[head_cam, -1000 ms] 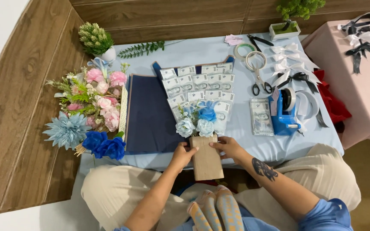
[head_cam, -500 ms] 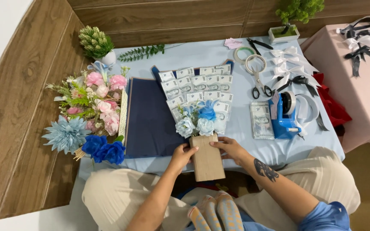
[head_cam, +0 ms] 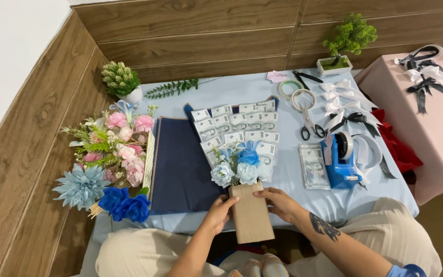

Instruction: Assembling a decorative bouquet using blue wrapping paper, artificial flowers, and currency notes.

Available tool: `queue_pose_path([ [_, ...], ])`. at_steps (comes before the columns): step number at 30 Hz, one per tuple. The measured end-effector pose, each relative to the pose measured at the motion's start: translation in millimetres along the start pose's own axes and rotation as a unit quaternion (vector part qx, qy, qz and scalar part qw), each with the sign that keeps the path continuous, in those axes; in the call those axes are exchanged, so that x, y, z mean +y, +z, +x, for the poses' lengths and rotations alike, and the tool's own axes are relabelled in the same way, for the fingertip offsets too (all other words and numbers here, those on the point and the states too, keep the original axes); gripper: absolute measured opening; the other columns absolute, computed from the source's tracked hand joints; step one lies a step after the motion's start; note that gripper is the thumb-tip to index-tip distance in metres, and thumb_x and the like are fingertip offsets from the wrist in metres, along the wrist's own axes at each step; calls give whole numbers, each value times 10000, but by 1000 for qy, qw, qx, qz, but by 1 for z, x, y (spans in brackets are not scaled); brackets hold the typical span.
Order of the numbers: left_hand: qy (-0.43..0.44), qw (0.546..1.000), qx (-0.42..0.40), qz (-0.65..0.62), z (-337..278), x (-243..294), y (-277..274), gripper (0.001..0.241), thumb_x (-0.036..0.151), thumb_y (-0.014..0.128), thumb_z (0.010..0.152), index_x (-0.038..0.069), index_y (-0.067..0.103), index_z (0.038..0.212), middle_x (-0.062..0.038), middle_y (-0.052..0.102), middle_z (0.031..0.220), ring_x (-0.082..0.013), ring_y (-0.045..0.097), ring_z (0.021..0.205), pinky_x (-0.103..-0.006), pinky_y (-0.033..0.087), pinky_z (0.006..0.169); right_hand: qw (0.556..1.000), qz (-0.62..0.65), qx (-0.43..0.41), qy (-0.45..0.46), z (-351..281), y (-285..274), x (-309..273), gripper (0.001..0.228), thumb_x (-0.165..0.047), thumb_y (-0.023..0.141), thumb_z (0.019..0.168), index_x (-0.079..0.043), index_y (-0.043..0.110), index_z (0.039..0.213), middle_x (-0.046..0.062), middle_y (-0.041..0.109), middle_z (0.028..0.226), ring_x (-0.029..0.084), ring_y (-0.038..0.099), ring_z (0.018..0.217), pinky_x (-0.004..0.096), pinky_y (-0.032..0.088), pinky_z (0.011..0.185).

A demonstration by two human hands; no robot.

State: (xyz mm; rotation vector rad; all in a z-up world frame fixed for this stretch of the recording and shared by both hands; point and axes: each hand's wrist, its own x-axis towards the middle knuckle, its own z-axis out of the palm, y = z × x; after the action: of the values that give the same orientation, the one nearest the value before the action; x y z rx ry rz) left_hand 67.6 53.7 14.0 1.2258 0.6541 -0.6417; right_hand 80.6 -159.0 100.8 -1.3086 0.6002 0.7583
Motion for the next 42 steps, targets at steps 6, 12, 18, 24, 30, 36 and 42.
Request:
queue_pose_path([
  [6,-10,987,-58,-147,3,-5,1,447,193,788,789,80,661,1203,-128,727,1137,-235,665,1045,-358,529,891,1000,22,4,7,-4,0,-5,565,-263,797,759,-55,534,1213,157,623,1167,306,592,1032,420,485,863],
  [12,-31,987,-58,-147,-9,1,7,421,233,749,796,105,661,1188,-116,721,1173,-239,655,1074,-358,498,943,999,1,-51,18,-9,1,-12,803,-319,767,687,-130,524,1428,123,613,1303,302,549,1146,408,431,976],
  [18,-33,987,-53,-151,-23,9,11,562,239,798,740,108,626,1258,-135,706,1236,-259,644,1122,-386,512,952,997,32,-71,0,10,-4,2,629,-265,776,718,-82,593,1291,133,643,1248,300,570,1152,395,408,994],
  [24,-44,996,-34,-70,-17,-2,6,657,381,781,785,130,547,1346,-123,683,1284,-272,644,1157,-472,546,873,991,103,-78,23,13,-2,10,600,-48,765,726,-47,550,1286,165,663,1233,327,608,1166,449,475,992],
  [30,-34,992,-35,-119,-9,-6,3,513,131,830,748,71,664,1230,-137,732,1192,-265,661,1105,-394,517,909,985,102,-137,-26,28,-12,20,357,77,761,738,38,647,1074,196,728,1112,348,677,1070,459,520,994],
  [36,56,993,-68,-73,7,-1,4,834,170,938,784,60,470,1465,-155,561,1349,-332,531,1271,-466,447,1066,985,130,-88,-69,32,-7,9,937,134,809,692,61,333,1497,157,515,1389,341,533,1245,493,465,1037],
  [42,38,999,-26,1,30,-14,-5,833,330,885,868,44,428,1503,-219,527,1451,-389,525,1353,-539,414,1113,993,97,-55,-40,47,-18,15,790,-272,786,910,-12,354,1518,106,556,1297,287,548,1206,466,474,1038],
])
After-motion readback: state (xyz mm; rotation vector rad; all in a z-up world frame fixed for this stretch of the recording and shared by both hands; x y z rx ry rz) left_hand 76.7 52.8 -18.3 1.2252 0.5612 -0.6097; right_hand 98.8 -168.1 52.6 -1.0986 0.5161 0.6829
